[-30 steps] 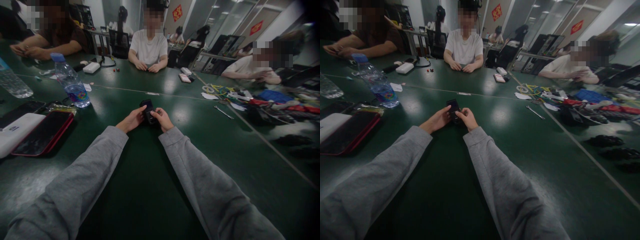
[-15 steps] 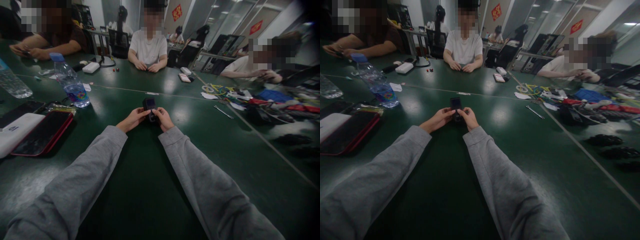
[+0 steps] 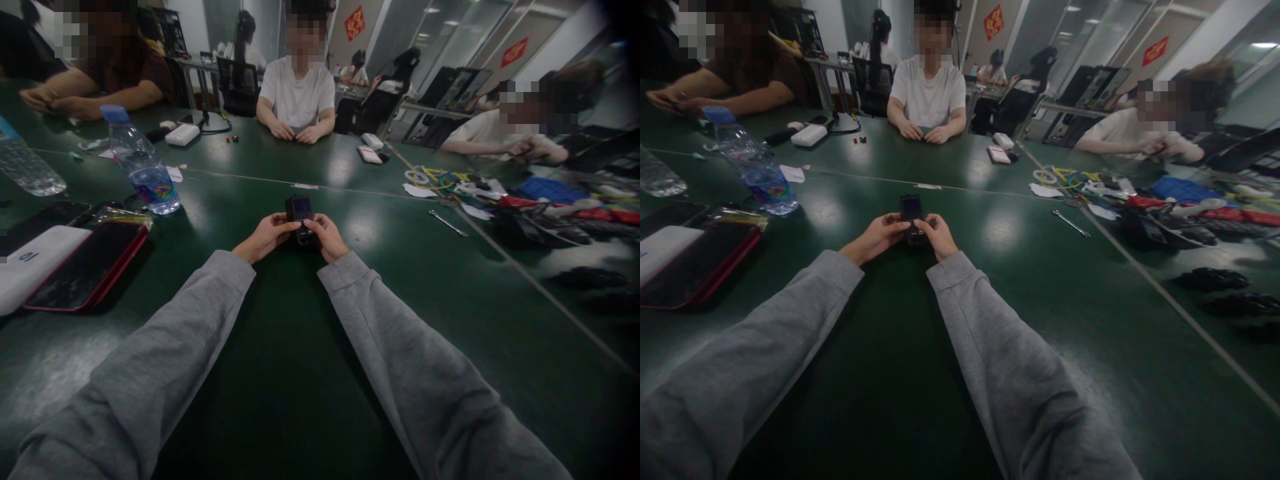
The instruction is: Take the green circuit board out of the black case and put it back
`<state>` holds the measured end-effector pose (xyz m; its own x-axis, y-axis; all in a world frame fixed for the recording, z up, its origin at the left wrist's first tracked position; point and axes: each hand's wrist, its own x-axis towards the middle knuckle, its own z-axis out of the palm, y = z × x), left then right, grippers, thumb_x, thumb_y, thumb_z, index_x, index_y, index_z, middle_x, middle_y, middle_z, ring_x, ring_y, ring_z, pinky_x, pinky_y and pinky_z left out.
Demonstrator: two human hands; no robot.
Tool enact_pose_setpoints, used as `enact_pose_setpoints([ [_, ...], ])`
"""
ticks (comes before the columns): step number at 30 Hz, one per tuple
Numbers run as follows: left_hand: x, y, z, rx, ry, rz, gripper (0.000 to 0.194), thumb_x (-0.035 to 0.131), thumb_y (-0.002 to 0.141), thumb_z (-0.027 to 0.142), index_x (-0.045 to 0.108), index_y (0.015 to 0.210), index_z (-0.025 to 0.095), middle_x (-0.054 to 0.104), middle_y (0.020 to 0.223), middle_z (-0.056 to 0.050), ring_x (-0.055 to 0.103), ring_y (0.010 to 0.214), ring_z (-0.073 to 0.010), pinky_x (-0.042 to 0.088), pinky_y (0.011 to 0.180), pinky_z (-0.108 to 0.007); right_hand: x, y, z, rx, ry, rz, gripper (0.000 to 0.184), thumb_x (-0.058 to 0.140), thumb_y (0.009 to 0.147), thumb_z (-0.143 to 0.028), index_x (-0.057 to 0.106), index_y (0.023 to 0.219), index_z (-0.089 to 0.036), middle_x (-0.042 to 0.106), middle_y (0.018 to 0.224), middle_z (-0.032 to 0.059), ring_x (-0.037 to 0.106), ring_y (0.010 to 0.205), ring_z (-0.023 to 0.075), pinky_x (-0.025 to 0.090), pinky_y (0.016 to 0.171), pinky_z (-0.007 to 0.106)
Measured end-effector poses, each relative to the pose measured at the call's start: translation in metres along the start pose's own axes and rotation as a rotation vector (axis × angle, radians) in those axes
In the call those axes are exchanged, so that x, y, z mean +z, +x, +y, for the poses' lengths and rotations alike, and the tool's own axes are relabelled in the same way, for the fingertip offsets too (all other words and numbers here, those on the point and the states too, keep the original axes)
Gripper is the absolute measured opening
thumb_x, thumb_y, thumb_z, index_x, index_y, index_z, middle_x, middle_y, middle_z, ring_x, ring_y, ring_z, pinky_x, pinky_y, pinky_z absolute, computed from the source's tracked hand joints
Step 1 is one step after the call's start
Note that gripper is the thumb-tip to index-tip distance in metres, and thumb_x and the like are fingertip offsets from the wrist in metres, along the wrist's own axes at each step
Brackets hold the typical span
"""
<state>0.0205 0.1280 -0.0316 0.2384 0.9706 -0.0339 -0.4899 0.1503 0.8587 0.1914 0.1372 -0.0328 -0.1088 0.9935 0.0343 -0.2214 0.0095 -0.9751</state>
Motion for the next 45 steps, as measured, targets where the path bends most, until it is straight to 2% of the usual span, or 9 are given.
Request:
enact_pose_setpoints([
  [6, 0.004, 0.0, 0.002, -0.042, -0.024, -0.005, 0.03, 0.084, 0.071, 0.012, 0.068, 0.097, 0.013, 0.071, 0.098, -0.005, 0.066, 0.092, -0.0142, 0.049, 0.095, -0.033, 0.0, 0.001, 0.001, -0.008, -0.025, 0.011, 0.059, 0.091, 0.053, -0.055, 0.047, 0.079, -0.025, 0.059, 0.071, -0.0072, 0.056, 0.064, 0.0116, 0.047, 0.058, 0.025],
  [10, 0.003, 0.0, 0.004, -0.095, -0.051, -0.038, 0.023, 0.082, 0.08, 0.027, 0.071, 0.094, 0.013, 0.073, 0.093, -0.007, 0.067, 0.089, -0.0154, 0.048, 0.094, -0.033, 0.001, 0.0, 0.003, -0.009, -0.049, -0.02, 0.061, 0.091, 0.052, -0.055, 0.047, 0.081, -0.026, 0.06, 0.072, -0.0069, 0.057, 0.063, 0.0124, 0.047, 0.058, 0.026],
  [17, 0.0, 0.002, 0.005, -0.195, -0.099, -0.066, 0.044, 0.069, 0.087, 0.058, 0.073, 0.103, 0.017, 0.075, 0.104, -0.01, 0.067, 0.107, -0.0223, 0.047, 0.099, -0.035, 0.003, -0.002, 0.002, -0.028, -0.053, -0.093, 0.062, 0.093, 0.05, -0.053, 0.047, 0.078, -0.024, 0.061, 0.082, -0.0053, 0.06, 0.071, 0.0116, 0.053, 0.067, 0.027],
  [23, -0.001, 0.002, 0.007, -0.211, -0.099, -0.048, 0.047, 0.063, 0.089, 0.062, 0.073, 0.104, 0.019, 0.076, 0.105, -0.01, 0.067, 0.105, -0.0232, 0.049, 0.098, -0.038, 0.007, 0.001, 0.009, -0.055, -0.083, -0.09, 0.063, 0.09, 0.051, -0.06, 0.048, 0.082, -0.025, 0.064, 0.101, -0.0008, 0.064, 0.09, 0.0153, 0.056, 0.086, 0.032],
  [26, -0.003, 0.003, 0.008, -0.205, -0.107, -0.027, 0.046, 0.062, 0.089, 0.063, 0.073, 0.102, 0.02, 0.076, 0.099, -0.008, 0.069, 0.099, -0.0222, 0.051, 0.093, -0.037, 0.009, 0.001, 0.015, -0.094, -0.146, -0.076, 0.064, 0.085, 0.057, -0.069, 0.05, 0.09, -0.026, 0.065, 0.1, 0.0004, 0.064, 0.095, 0.0183, 0.055, 0.092, 0.037],
  [31, 0.001, 0.0, 0.015, -0.234, -0.217, 0.1, 0.041, 0.061, 0.093, 0.057, 0.072, 0.09, 0.018, 0.074, 0.082, -0.006, 0.068, 0.077, -0.0166, 0.052, 0.077, -0.03, 0.012, -0.008, 0.017, -0.289, -0.43, -0.039, 0.063, 0.07, 0.077, -0.073, 0.051, 0.113, -0.025, 0.066, 0.115, 0.0094, 0.064, 0.109, 0.0247, 0.05, 0.103, 0.045],
  [36, 0.01, -0.006, 0.025, -0.263, -0.313, 0.183, 0.04, 0.051, 0.101, 0.048, 0.069, 0.085, 0.016, 0.069, 0.069, -0.004, 0.063, 0.064, -0.0137, 0.05, 0.065, -0.027, 0.018, -0.016, 0.018, -0.537, -0.756, -0.045, 0.084, 0.072, 0.078, -0.065, 0.041, 0.14, -0.017, 0.056, 0.14, 0.0216, 0.058, 0.129, 0.0349, 0.047, 0.111, 0.055],
  [41, 0.008, -0.005, 0.023, -0.254, -0.33, 0.201, 0.04, 0.059, 0.096, 0.053, 0.069, 0.084, 0.016, 0.069, 0.069, -0.005, 0.064, 0.068, -0.016, 0.051, 0.072, -0.029, 0.018, -0.017, 0.02, -0.605, -0.941, -0.023, 0.061, 0.059, 0.091, -0.051, 0.045, 0.141, -0.018, 0.061, 0.138, 0.0192, 0.063, 0.125, 0.0347, 0.053, 0.106, 0.056],
  [45, 0.002, -0.001, 0.019, -0.256, -0.323, 0.187, 0.056, 0.05, 0.094, 0.068, 0.071, 0.084, 0.017, 0.068, 0.067, -0.006, 0.066, 0.072, -0.0187, 0.051, 0.078, -0.032, 0.02, -0.023, 0.014, -0.683, -0.963, 0.052, 0.061, 0.057, 0.092, -0.05, 0.045, 0.142, -0.017, 0.062, 0.136, 0.02, 0.066, 0.121, 0.0348, 0.056, 0.103, 0.055],
])
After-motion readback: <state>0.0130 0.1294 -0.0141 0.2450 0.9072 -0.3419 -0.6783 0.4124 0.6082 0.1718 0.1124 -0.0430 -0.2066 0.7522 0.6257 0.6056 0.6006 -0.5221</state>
